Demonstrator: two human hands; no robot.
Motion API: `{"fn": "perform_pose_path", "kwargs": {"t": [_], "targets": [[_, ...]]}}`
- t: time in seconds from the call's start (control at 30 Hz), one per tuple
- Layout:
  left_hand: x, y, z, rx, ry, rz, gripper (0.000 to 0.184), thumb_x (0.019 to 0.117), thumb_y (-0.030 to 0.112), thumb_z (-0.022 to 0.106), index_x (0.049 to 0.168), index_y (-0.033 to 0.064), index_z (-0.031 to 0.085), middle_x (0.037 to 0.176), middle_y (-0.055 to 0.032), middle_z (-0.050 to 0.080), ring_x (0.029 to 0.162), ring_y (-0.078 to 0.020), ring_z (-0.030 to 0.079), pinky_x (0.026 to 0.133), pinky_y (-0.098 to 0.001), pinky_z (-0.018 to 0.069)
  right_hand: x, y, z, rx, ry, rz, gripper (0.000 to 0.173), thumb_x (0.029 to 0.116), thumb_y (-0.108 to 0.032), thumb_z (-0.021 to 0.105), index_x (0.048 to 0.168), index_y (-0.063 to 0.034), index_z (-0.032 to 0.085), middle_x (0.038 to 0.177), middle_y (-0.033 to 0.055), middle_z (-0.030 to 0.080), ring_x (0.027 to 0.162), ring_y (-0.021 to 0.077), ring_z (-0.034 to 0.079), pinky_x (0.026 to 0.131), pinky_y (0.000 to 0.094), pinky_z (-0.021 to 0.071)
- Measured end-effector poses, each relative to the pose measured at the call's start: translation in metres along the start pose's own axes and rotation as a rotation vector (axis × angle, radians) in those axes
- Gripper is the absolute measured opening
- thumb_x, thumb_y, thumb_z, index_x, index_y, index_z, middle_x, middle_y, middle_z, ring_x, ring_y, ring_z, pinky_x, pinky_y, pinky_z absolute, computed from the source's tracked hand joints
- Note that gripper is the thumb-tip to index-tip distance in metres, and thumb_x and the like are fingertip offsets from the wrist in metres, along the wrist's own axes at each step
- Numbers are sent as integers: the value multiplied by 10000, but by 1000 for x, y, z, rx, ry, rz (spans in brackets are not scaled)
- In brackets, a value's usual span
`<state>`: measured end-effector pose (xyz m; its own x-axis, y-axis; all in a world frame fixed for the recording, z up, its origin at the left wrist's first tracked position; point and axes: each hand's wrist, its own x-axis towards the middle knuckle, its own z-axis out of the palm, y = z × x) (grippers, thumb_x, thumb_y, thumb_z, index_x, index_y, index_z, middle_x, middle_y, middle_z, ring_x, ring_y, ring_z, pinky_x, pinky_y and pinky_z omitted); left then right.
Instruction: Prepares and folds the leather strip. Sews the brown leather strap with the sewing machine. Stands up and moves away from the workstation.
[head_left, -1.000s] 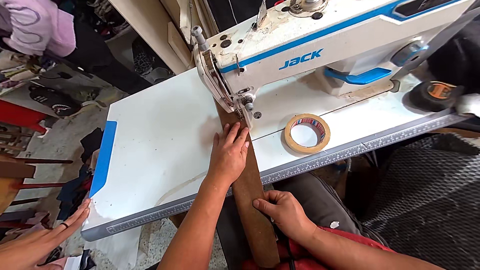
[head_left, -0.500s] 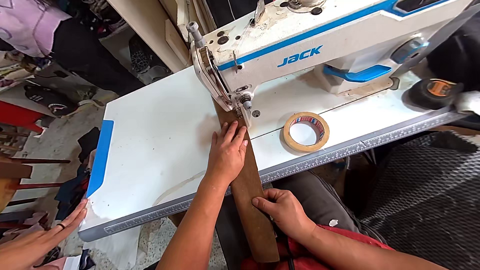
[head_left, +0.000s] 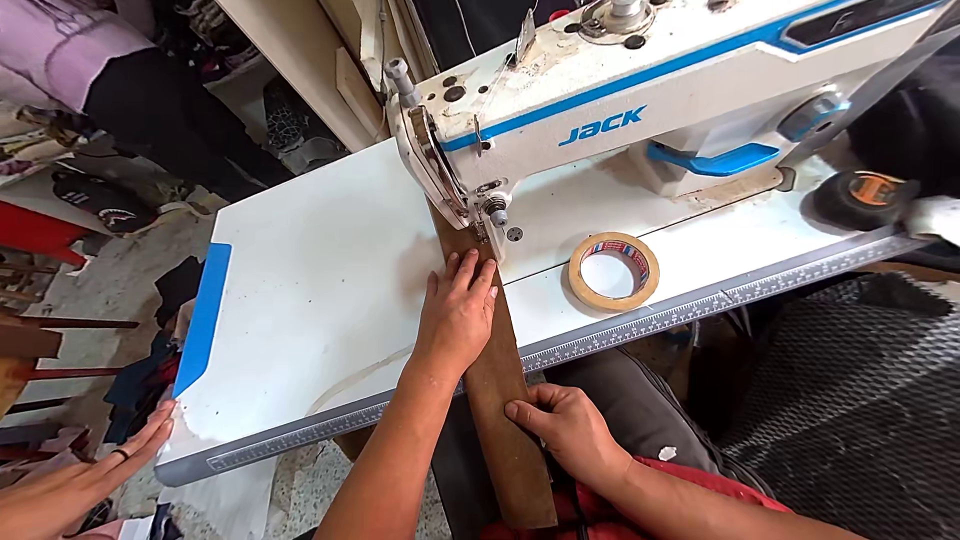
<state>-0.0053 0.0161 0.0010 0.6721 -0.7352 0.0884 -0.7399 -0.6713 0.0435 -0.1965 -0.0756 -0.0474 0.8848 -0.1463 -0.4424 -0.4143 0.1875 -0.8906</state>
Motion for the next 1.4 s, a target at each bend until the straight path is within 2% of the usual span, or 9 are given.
{"fn": "perform_pose_path", "kwargs": {"t": [1.0, 1.4], "targets": [[-2, -1, 1, -16, 5, 23, 474, 1109, 399, 357, 1512, 216, 526, 1627, -75, 408, 1532, -341, 311, 1191, -637, 294, 1, 3, 0, 5, 8, -1, 262, 918, -424, 739, 934, -165, 778, 829, -33, 756, 781, 86, 725, 740, 320, 609], [-1, -2, 0, -29, 12, 27, 479, 1105, 405, 362, 1504, 208, 539, 1615, -99, 424, 1515, -370, 338, 1175, -656, 306, 1, 4, 1, 17, 3, 1, 259, 921, -413, 742, 947, -158, 777, 841, -30, 758, 793, 86, 726, 749, 314, 610]]}}
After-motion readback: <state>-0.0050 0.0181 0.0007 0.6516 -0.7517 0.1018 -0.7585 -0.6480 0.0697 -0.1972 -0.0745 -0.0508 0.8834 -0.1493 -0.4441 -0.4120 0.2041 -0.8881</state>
